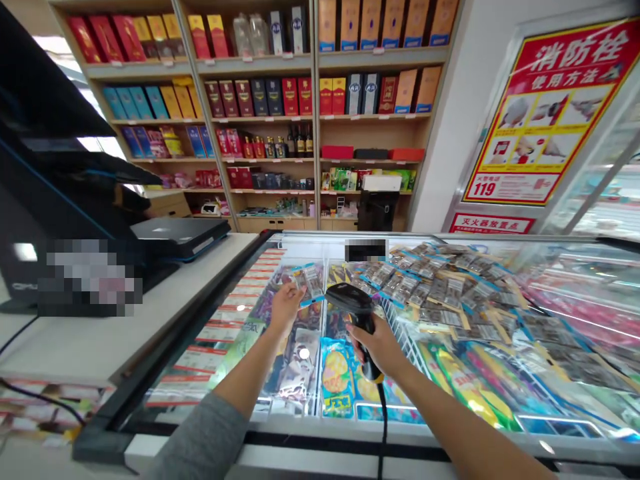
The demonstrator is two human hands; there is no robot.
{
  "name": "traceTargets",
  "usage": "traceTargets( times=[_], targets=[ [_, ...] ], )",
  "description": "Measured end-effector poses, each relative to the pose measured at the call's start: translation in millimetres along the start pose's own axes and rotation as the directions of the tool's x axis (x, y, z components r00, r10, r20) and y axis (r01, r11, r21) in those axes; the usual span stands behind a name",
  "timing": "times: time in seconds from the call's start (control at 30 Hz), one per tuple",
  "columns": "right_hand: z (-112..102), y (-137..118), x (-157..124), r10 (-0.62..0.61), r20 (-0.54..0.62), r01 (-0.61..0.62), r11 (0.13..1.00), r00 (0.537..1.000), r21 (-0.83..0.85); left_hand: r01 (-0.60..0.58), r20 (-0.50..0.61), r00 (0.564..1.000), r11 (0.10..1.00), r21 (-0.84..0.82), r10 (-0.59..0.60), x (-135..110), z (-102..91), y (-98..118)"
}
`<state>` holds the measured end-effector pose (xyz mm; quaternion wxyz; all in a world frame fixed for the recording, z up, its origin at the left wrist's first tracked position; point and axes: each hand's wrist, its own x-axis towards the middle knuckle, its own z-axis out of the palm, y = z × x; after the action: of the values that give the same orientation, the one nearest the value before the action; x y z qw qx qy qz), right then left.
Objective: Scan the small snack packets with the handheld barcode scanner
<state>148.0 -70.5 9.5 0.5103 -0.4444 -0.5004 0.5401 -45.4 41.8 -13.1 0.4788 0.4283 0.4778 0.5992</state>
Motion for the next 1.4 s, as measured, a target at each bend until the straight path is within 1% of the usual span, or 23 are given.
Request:
traceTargets(
  times=[0.13,0.2,0.27,0.37,0.47,0.57,0.67,0.8,0.9,0.97,1.03,1.07,1.13,1.17,1.2,1.27,1.33,1.4],
  targets=[
    [2,-2,-6,0.088,0.006,-0.086,0.987,0.996,-0.138,-0.032,0.002,0.999,0.998,0.052,0.032,0,0.9,-2],
    [3,-4,-8,0.101,-0.003,-0.099,0.974,0.995,-0.202,-0.041,-0.002,0.999,0.996,0.082,0.042,0,1.4,-4],
    [5,-4,-10,0.085,-0.030,-0.090,0.960,0.996,-0.265,-0.050,-0.005,0.999,0.993,0.104,0.051,1,1.8,-6],
    [6,-3,-10,0.014,-0.084,-0.041,0.943,0.996,-0.331,-0.057,-0.003,0.998,0.992,0.113,0.057,1,2.3,-6],
    [7,-2,-10,-0.058,-0.123,0.017,0.951,0.991,-0.307,-0.033,0.012,0.999,0.992,0.122,0.032,-1,2.7,-4],
    [8,-2,-10,-0.082,-0.133,0.046,0.967,0.988,-0.250,-0.029,0.011,1.000,0.991,0.133,0.028,-4,3.1,0],
    [8,-3,-11,-0.081,-0.138,0.042,0.964,0.987,-0.263,-0.031,0.004,1.000,0.992,0.126,0.031,-5,3.5,1],
    [8,-3,-11,-0.077,-0.150,0.025,0.946,0.986,-0.323,-0.031,0.010,1.000,0.994,0.107,0.030,-5,3.9,0],
    [9,-3,-11,-0.058,-0.154,-0.003,0.930,0.986,-0.368,-0.033,0.016,0.999,0.995,0.099,0.032,-4,3.0,-2],
    [8,-2,-11,-0.042,-0.151,-0.016,0.931,0.988,-0.365,-0.026,0.018,1.000,0.994,0.103,0.025,-2,1.6,-3],
    [7,0,-10,-0.014,-0.140,-0.030,0.952,0.990,-0.305,-0.022,0.021,1.000,0.994,0.109,0.020,0,0.3,-5],
    [7,2,-10,0.005,-0.132,-0.036,0.971,0.991,-0.237,-0.021,0.021,1.000,0.993,0.112,0.019,0,0.0,-6],
    [7,6,-7,0.044,-0.101,-0.046,0.999,0.994,-0.017,-0.022,0.019,1.000,0.993,0.117,0.020,1,0.3,-8],
    [9,8,-4,0.064,-0.077,-0.054,0.992,0.995,0.118,-0.027,0.017,1.000,0.993,0.118,0.025,1,0.6,-9],
    [13,10,-1,0.085,-0.049,-0.070,0.966,0.995,0.249,-0.040,0.014,0.999,0.992,0.116,0.038,1,0.8,-9],
    [25,13,9,0.129,0.022,-0.125,0.879,0.991,0.459,-0.101,0.002,0.995,0.988,0.115,0.101,2,-1.4,-9],
    [45,14,23,0.170,0.110,-0.202,0.784,0.979,0.587,-0.193,-0.042,0.979,0.969,0.155,0.202,7,-10.7,-4],
    [71,15,40,0.189,0.205,-0.278,0.703,0.960,0.655,-0.237,-0.122,0.953,0.933,0.269,0.278,17,-30.4,7]
  ],
)
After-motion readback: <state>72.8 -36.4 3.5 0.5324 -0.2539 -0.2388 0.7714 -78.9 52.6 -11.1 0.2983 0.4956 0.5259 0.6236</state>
